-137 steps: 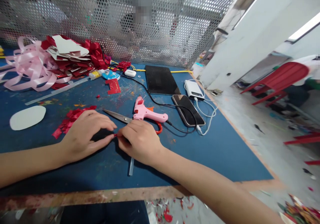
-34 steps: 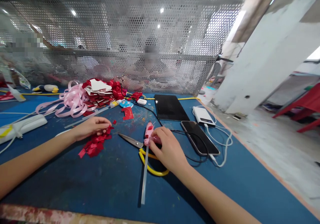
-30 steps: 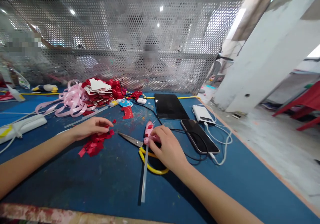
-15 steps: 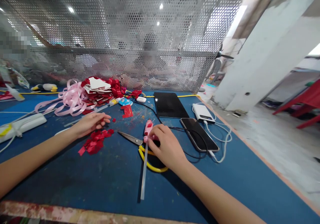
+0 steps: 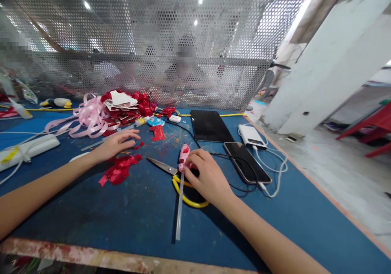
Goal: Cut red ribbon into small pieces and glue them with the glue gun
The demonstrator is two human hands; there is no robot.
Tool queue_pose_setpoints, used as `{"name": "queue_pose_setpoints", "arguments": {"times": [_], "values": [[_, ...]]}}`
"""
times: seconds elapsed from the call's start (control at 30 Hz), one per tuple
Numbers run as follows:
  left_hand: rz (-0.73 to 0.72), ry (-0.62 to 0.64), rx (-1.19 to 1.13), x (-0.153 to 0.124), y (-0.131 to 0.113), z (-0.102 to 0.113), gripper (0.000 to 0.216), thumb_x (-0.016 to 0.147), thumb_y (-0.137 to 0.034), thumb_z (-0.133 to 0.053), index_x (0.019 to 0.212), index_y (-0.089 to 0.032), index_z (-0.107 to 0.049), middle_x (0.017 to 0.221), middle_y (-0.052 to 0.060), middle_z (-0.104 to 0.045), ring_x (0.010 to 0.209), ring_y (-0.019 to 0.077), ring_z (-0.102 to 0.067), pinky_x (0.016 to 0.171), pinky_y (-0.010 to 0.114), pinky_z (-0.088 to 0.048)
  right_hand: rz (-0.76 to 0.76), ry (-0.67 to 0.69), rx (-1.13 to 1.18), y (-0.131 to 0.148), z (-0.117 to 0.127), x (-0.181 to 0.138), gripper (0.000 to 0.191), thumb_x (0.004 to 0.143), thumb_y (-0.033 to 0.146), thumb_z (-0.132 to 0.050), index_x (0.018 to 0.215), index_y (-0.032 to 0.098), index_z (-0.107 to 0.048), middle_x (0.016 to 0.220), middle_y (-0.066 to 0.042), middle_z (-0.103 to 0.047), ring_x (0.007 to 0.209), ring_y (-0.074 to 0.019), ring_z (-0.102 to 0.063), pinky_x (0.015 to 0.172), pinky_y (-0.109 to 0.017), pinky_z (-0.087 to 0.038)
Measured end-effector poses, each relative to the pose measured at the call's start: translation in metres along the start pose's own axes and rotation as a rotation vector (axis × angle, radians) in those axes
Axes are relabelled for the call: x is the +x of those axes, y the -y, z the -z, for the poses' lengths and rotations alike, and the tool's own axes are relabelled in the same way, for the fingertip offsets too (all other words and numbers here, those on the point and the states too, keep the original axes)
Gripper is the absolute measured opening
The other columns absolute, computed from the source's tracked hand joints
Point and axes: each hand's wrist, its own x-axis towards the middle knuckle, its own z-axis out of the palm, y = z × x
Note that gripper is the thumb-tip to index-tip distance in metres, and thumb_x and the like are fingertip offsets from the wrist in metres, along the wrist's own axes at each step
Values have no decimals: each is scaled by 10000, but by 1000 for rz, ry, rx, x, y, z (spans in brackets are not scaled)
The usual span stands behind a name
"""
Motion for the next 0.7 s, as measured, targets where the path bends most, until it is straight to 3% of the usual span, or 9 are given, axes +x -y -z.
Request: {"name": "queue_pose_setpoints", "arguments": {"times": [0.07,0.13,0.3,0.47,0.6,0.7], "values": [[-15,25,78,-1,2,-1,347,700,-527,-634,816,-205,-691,1308,90,-515,1287,295,-364,1102,426,-184,-3,0,8,1,0,0,103,845,271,-519,802,199,-578,941,-65,-571,869,-186,-559,789,-342,-459],[-30,50,151,-2,5,-2,254,691,-457,-664,717,-205,-688,1275,87,-531,1299,306,-334,1104,440,-173,-7,6,14,2,1,1,102,844,271,-522,805,197,-580,949,-68,-571,875,-187,-559,790,-342,-459],[-44,79,245,-1,12,-5,210,703,-392,-670,777,-198,-699,1281,117,-515,1335,326,-257,1102,486,-163,-6,11,27,3,7,2,89,839,251,-522,801,195,-579,946,-72,-576,883,-190,-559,793,-347,-468],[-48,116,261,2,14,-10,172,757,-362,-624,719,-206,-686,1258,97,-550,1302,324,-328,1060,513,-264,3,34,37,5,12,3,78,843,212,-501,824,205,-576,970,-79,-578,904,-189,-562,803,-356,-484],[-86,66,274,0,5,-15,190,824,-343,-540,737,-208,-642,1254,78,-554,1305,291,-322,1068,494,-260,-16,36,-7,2,16,5,84,845,242,-500,855,211,-577,1005,-86,-576,939,-196,-571,820,-361,-495],[-128,8,275,-3,-6,-16,180,861,-326,-473,792,-213,-595,1243,79,-554,1302,265,-322,1076,469,-248,-42,-51,-127,-15,28,-1,177,834,300,-515,982,218,-567,1098,-110,-557,1040,-239,-550,878,-416,-480]]}}
